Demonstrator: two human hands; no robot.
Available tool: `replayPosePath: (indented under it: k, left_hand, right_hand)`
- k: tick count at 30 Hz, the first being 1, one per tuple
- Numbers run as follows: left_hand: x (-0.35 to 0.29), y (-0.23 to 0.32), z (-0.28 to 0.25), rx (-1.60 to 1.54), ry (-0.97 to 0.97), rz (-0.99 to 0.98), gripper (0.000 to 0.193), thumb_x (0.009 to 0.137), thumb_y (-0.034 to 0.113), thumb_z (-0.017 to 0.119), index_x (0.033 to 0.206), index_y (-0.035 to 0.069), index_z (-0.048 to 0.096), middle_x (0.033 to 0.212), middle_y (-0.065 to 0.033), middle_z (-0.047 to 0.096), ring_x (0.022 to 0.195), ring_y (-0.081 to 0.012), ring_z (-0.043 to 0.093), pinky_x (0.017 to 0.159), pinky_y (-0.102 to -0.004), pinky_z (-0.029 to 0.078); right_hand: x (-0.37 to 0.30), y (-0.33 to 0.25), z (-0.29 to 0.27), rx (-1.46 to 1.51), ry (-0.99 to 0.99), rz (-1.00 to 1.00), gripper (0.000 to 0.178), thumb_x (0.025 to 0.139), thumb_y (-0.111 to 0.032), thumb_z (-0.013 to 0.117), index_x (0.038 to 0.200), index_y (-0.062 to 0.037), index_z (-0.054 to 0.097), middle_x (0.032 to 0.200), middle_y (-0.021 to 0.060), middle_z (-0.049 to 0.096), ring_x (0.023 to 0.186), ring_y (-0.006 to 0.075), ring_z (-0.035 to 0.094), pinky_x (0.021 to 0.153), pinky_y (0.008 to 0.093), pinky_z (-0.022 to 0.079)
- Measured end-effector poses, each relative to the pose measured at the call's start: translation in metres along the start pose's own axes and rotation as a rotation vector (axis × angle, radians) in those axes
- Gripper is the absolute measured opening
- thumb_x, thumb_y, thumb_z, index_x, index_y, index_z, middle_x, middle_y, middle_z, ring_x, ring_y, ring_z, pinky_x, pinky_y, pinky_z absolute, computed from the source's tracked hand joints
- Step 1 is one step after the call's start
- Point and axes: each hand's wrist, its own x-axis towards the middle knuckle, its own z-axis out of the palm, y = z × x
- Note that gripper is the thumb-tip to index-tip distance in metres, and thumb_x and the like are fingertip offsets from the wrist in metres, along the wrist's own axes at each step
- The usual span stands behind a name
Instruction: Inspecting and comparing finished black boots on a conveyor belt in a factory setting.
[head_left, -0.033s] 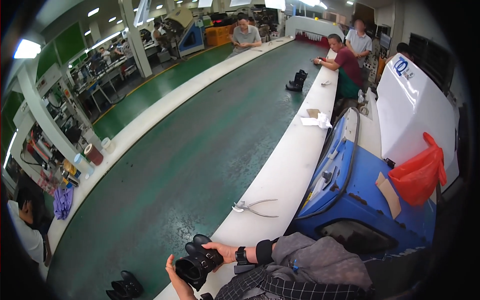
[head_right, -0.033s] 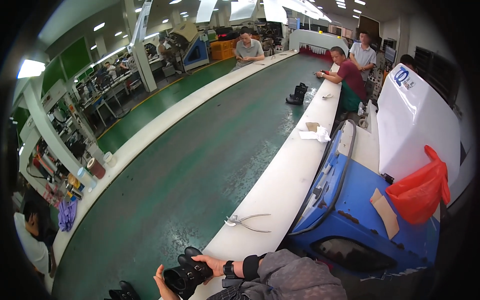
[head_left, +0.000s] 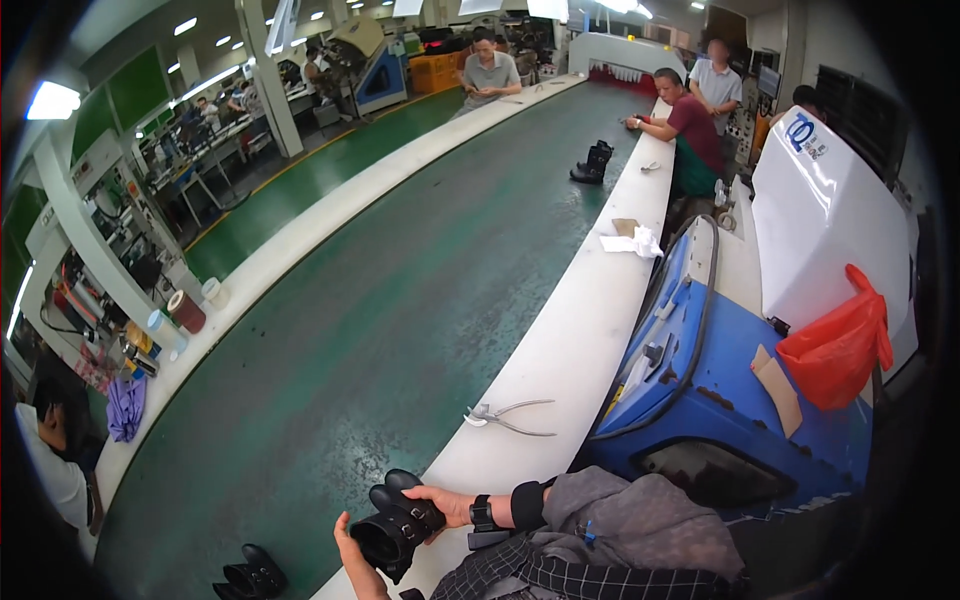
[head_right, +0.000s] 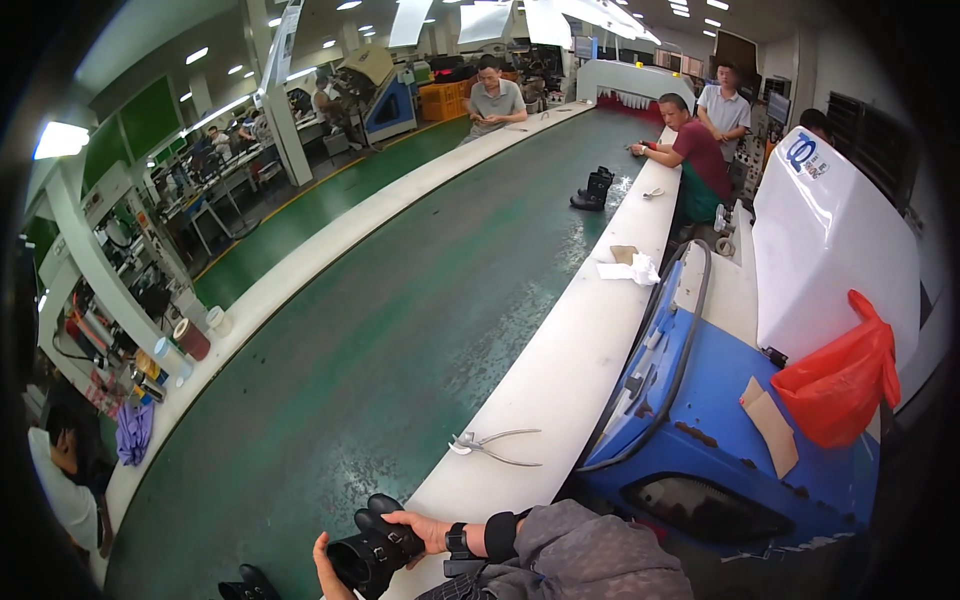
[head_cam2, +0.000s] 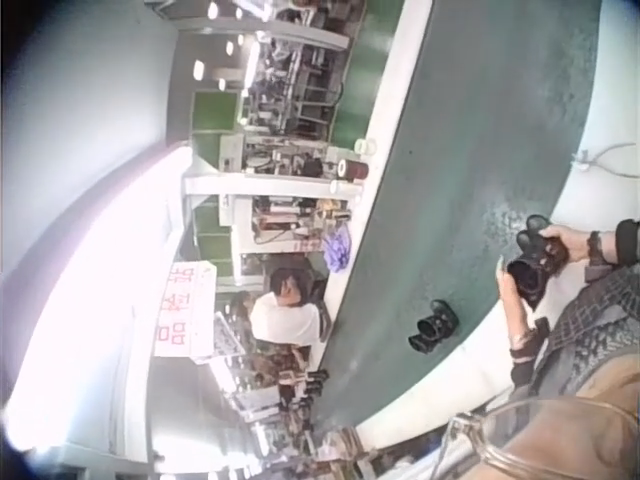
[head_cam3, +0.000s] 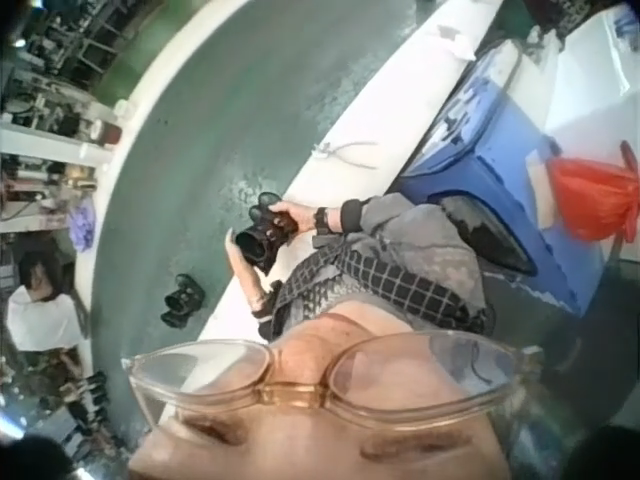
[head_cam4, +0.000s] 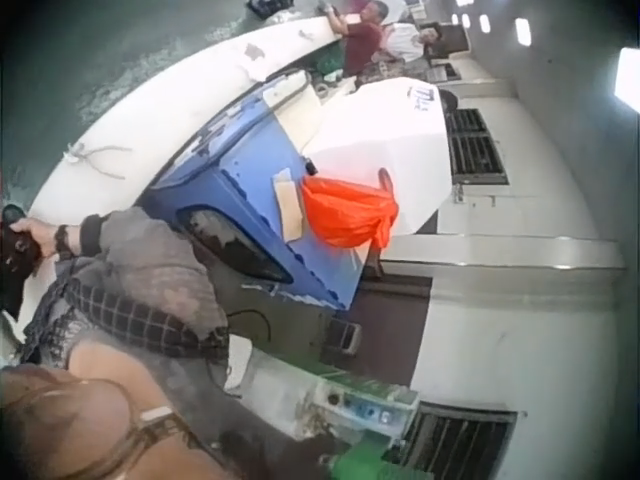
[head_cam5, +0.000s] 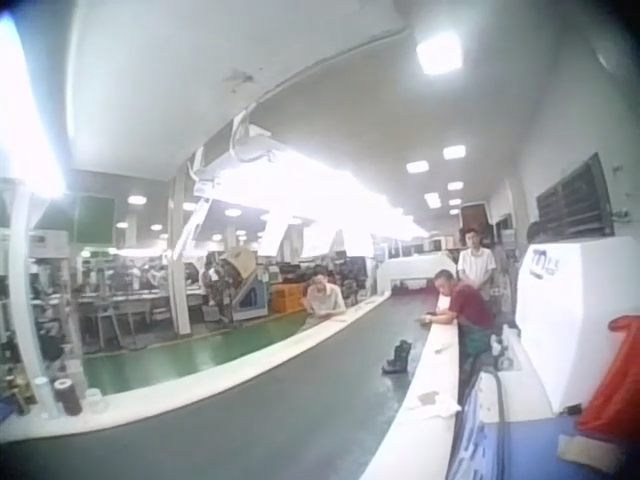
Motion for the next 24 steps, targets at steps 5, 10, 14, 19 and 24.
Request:
replayPosePath:
  k: [5,10,14,19,24]
  left_hand:
    - [0.004,0.018,-0.004,0.264,-0.226,0.022,0.048,0.081,0.022,0.068,0.118,-0.004,0.051,0.109,-0.0129,0.058,0.098,-0.0218,0.054,0.086,-0.0316,0.043]
    - [0.042,0.004,-0.022,0.192,-0.14,0.074,0.029,0.077,0.004,0.058,0.105,-0.003,0.056,0.09,-0.0075,0.06,0.08,-0.0164,0.057,0.075,-0.0281,0.047]
    - [0.077,-0.008,-0.041,0.266,0.04,0.216,0.024,0.064,-0.01,0.048,0.084,0.0,0.056,0.078,-0.0008,0.057,0.069,-0.0101,0.054,0.067,-0.0231,0.045]
    - [0.118,-0.009,-0.084,0.069,0.116,0.242,0.028,0.059,-0.015,0.044,0.078,0.002,0.055,0.074,-0.0009,0.059,0.062,-0.0091,0.055,0.059,-0.0219,0.046]
    - [0.143,-0.023,-0.136,0.611,0.272,0.33,0.025,0.059,-0.014,0.046,0.079,-0.001,0.055,0.073,-0.0055,0.059,0.062,-0.0156,0.053,0.063,-0.028,0.046]
  right_hand:
    - [0.012,-0.007,-0.001,-0.015,0.04,-0.036,0.06,0.076,-0.067,0.052,0.109,-0.0186,0.063,0.095,0.005,0.067,0.088,0.0229,0.06,0.076,0.045,0.041]
    - [0.021,-0.018,0.005,0.015,0.032,-0.072,0.056,0.077,-0.066,0.053,0.106,-0.0198,0.063,0.09,0.004,0.067,0.083,0.0214,0.057,0.072,0.0423,0.04]
    - [0.033,-0.033,0.014,-0.04,0.021,-0.09,0.053,0.079,-0.064,0.051,0.104,-0.0184,0.062,0.099,0.0061,0.065,0.096,0.0231,0.056,0.078,0.0427,0.04]
    - [0.046,-0.045,0.016,-0.298,0.153,-0.182,0.07,0.083,-0.052,0.057,0.136,-0.0102,0.037,0.14,0.0095,0.039,0.123,0.0246,0.041,0.093,0.0461,0.038]
    - [0.016,-0.048,-0.02,-0.557,0.421,-0.281,0.066,0.082,-0.041,0.062,0.131,-0.0042,0.04,0.132,0.0098,0.044,0.121,0.023,0.042,0.083,0.0426,0.047]
